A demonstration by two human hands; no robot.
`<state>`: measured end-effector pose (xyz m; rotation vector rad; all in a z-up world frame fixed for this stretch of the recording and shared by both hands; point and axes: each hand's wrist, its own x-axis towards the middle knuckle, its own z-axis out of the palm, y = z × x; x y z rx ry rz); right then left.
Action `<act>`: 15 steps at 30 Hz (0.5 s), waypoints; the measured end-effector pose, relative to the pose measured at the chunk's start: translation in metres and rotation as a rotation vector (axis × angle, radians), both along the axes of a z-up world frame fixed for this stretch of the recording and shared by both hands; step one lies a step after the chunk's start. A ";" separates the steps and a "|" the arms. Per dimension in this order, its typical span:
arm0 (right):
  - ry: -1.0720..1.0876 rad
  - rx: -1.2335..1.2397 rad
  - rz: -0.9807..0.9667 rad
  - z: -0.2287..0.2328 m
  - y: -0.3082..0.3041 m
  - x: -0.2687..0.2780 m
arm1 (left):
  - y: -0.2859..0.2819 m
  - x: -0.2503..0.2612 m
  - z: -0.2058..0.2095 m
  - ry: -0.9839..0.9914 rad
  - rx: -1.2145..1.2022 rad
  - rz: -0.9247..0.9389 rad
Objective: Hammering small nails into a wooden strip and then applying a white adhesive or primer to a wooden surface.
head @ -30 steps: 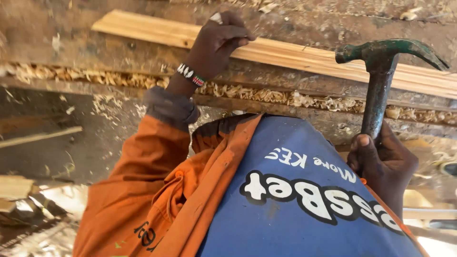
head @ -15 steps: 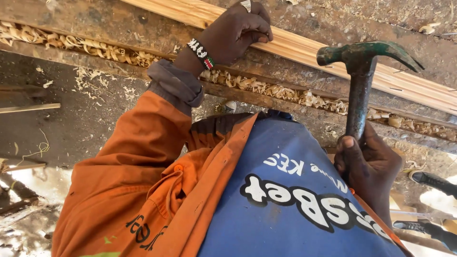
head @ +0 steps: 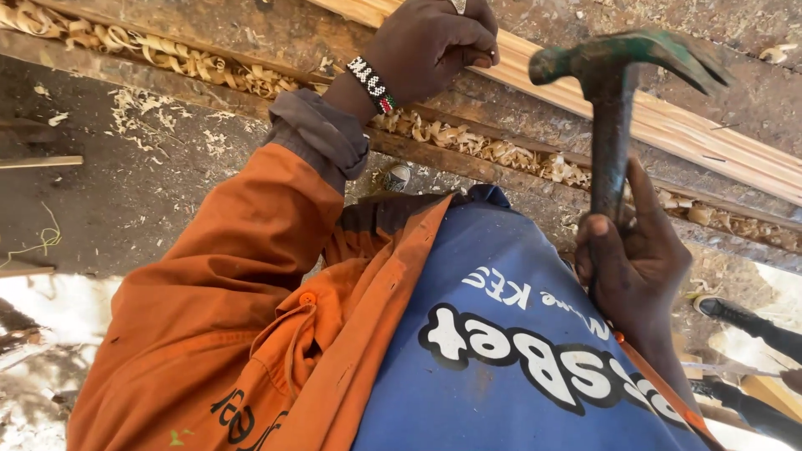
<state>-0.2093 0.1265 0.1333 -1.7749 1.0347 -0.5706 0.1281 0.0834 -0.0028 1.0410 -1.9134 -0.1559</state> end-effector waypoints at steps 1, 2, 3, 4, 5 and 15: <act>0.000 -0.027 0.049 -0.006 -0.003 -0.002 | 0.001 -0.001 0.001 -0.016 -0.008 0.023; 0.004 -0.028 0.046 -0.009 -0.002 0.003 | 0.001 -0.002 0.001 -0.012 -0.010 0.020; 0.011 -0.024 0.032 -0.011 -0.002 0.007 | 0.001 -0.001 0.000 -0.033 -0.005 0.035; 0.018 -0.020 0.022 -0.013 -0.003 0.012 | 0.001 -0.001 -0.001 -0.053 -0.002 0.054; 0.023 -0.022 0.022 -0.017 -0.003 0.011 | -0.001 -0.002 -0.003 -0.048 -0.004 0.053; 0.084 -0.211 0.071 -0.038 -0.003 0.008 | -0.001 -0.004 -0.011 -0.049 -0.017 0.124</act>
